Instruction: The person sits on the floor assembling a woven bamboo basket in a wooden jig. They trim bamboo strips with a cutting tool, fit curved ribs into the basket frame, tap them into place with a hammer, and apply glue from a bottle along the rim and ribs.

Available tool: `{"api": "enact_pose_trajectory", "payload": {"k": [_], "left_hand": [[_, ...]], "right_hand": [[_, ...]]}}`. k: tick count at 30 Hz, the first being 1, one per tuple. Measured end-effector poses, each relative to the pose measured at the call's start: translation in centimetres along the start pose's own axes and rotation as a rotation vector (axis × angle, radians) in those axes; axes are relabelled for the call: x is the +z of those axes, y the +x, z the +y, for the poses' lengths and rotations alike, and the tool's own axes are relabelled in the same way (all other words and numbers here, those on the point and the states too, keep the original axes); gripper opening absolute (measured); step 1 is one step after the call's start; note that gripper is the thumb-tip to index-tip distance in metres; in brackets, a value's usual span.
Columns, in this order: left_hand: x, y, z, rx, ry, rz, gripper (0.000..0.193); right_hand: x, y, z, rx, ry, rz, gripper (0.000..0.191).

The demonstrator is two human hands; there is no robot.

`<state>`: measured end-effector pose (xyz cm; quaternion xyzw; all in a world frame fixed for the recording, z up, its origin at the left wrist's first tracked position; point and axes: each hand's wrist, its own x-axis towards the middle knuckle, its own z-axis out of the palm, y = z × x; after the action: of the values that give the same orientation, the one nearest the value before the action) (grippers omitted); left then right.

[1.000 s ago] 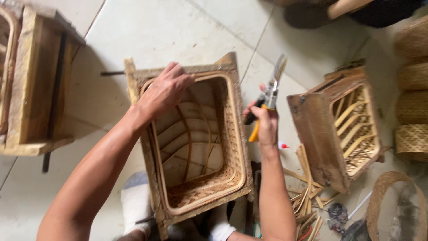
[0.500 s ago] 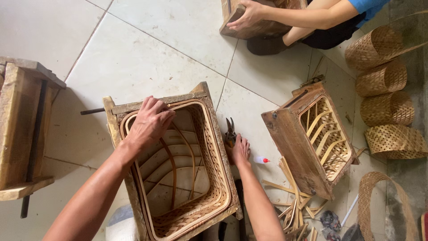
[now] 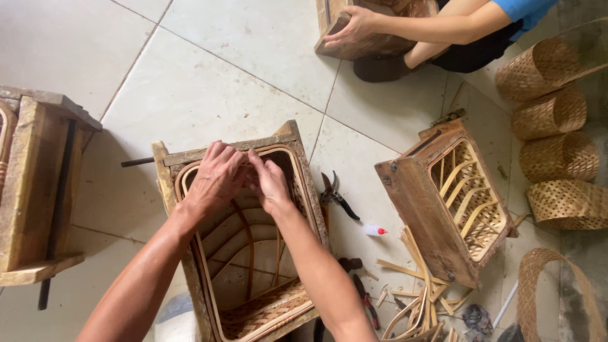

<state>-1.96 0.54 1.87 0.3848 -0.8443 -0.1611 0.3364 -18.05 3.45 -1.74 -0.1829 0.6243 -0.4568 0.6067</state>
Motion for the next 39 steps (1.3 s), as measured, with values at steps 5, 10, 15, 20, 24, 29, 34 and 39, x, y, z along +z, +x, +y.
{"api": "enact_pose_trajectory", "payload": {"k": [5,10,15,20,24,29,34,39], "left_hand": [[-0.4,0.2,0.2,-0.009,-0.014,0.004,0.016],[-1.0,0.3,0.4,-0.01,-0.071,-0.004,0.018],[-0.5,-0.5,-0.2,0.048,-0.099,0.036,0.02],[0.6,-1.8,-1.2,-0.028,-0.141,0.01,0.013],[0.9,-1.8,-1.4,-0.07,-0.131,-0.017,0.012],[0.4,-1.7,-1.1,-0.043,-0.16,0.035,0.013],[0.0,-1.6,-0.9,-0.034,-0.16,0.038,0.011],[-0.3,-1.4,-0.7,-0.016,-0.108,0.005,0.01]], "right_hand": [[-0.1,1.0,1.2,-0.064,0.192,-0.055,0.031],[-0.4,0.1,0.2,-0.053,0.238,-0.136,0.032],[-1.4,0.3,-0.4,-0.043,-0.02,-0.035,0.034],[-2.4,0.6,-0.8,-0.036,0.107,-0.233,0.022],[-2.1,0.4,-1.6,-0.01,0.116,-0.258,0.02],[-1.7,-0.1,-2.0,-0.02,0.118,-0.244,0.022],[-2.0,0.0,-1.7,-0.015,0.124,-0.226,0.022],[-2.1,0.3,-0.9,-0.075,0.113,-0.221,0.025]]}}
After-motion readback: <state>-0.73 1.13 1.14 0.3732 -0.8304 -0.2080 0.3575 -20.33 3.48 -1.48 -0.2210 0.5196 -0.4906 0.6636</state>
